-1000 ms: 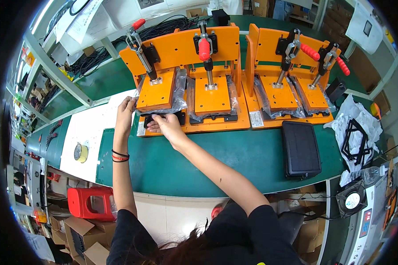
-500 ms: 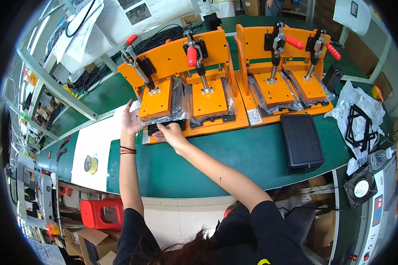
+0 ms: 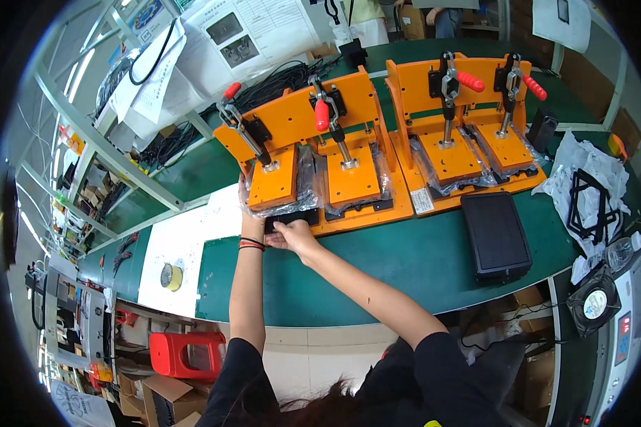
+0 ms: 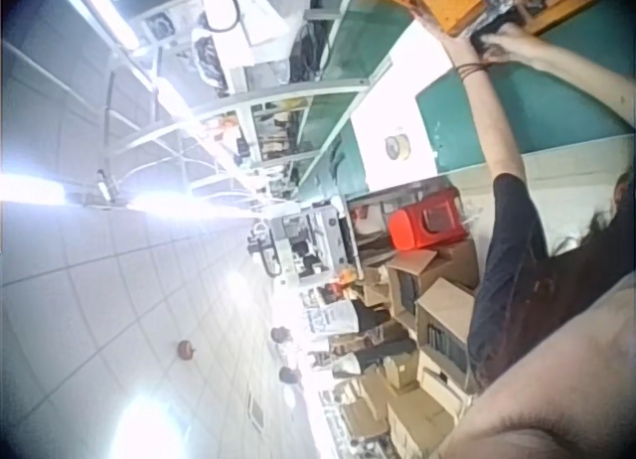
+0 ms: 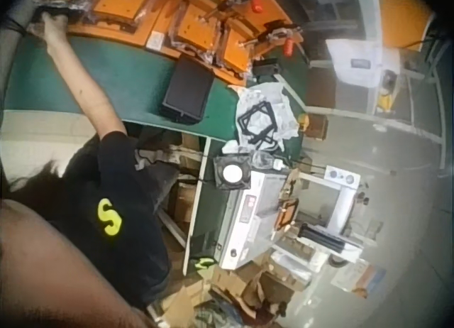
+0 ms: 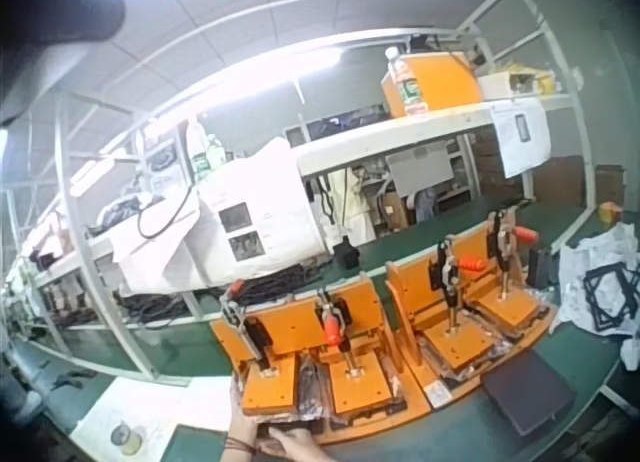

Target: The person assembles electronic devices by placing black rectangular units into orange clamping jigs and operating a press machine. They retrieve frames from a cardboard box, fit them onto the units, and place the assembled items into the box. The process involves repetitive handling of the units and frames.

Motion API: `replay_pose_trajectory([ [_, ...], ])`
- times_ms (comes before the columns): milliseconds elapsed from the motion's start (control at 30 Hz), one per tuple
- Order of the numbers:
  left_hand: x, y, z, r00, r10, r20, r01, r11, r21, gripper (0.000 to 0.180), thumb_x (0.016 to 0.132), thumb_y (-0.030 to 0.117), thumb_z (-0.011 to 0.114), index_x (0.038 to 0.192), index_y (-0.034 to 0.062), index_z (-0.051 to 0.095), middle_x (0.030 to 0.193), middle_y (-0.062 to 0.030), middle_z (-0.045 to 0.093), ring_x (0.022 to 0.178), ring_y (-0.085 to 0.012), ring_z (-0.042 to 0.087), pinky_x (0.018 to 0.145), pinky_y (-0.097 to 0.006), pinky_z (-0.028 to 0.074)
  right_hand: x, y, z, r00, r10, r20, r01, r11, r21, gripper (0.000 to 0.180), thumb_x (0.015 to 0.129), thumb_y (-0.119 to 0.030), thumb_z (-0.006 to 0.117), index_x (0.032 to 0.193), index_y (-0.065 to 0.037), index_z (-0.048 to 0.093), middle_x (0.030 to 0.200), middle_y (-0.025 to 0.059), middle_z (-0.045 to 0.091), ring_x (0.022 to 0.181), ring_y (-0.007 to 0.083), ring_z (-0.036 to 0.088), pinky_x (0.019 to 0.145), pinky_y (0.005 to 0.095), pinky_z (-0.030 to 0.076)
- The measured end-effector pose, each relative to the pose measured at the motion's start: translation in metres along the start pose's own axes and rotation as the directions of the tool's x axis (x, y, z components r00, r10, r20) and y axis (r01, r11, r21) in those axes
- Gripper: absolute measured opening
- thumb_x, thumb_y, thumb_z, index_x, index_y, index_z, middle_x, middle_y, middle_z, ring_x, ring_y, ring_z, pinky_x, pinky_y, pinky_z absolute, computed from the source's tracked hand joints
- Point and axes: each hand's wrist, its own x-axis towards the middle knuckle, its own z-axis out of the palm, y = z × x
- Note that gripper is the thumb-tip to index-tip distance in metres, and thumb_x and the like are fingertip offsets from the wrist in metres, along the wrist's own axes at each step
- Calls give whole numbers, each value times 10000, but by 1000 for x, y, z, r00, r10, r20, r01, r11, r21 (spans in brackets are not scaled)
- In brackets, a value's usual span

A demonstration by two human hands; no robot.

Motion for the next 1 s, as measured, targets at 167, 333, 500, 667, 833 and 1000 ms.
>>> replay_pose_trajectory([
  [167,10,-2,-10,996,68,60,-71,996,52,590,973,466,367,1396,55,381,1402,-136,443,1273,-302,437,1070,-436,346,-22,23,1,1000,3,-18,-2,997,78,284,958,-195,527,927,84,569,860,170,668,732,193,675,660,256,572],
  [333,3,28,-9,980,-196,-37,200,971,129,584,952,482,410,1362,67,426,1329,-123,523,1208,-295,503,1032,-420,390,-76,46,-4,999,13,31,-16,993,116,284,962,-186,523,980,94,564,891,182,664,774,201,676,710,271,573],
  [500,-5,108,39,781,-435,-448,620,452,642,688,951,592,294,1325,41,467,1242,-167,581,1048,-274,598,960,-372,438,-174,65,-20,993,77,90,-93,978,187,299,975,-168,497,1036,121,546,997,207,644,919,234,662,844,312,549],
  [667,14,143,121,881,404,245,-24,-479,877,593,973,470,356,1145,-77,504,1067,-308,599,950,-405,602,844,-482,440,-256,96,-33,983,182,35,-185,965,185,331,1002,-164,433,1071,147,522,1064,271,619,1017,299,638,927,341,516],
  [833,69,124,190,885,301,354,-354,-57,933,590,968,495,380,1251,-22,414,1037,-177,582,911,-346,537,912,-388,403,-283,113,-35,978,206,12,-206,967,152,366,1012,-185,409,1099,156,513,1114,276,606,1049,296,627,938,329,505],
  [1000,51,160,245,871,427,244,-492,742,455,520,995,431,317,1276,2,409,1182,-224,548,1133,-317,514,1034,-448,350,-286,104,-46,995,102,-2,-100,977,186,383,1017,-209,397,1091,141,533,1071,256,629,1010,280,643,926,334,508],
])
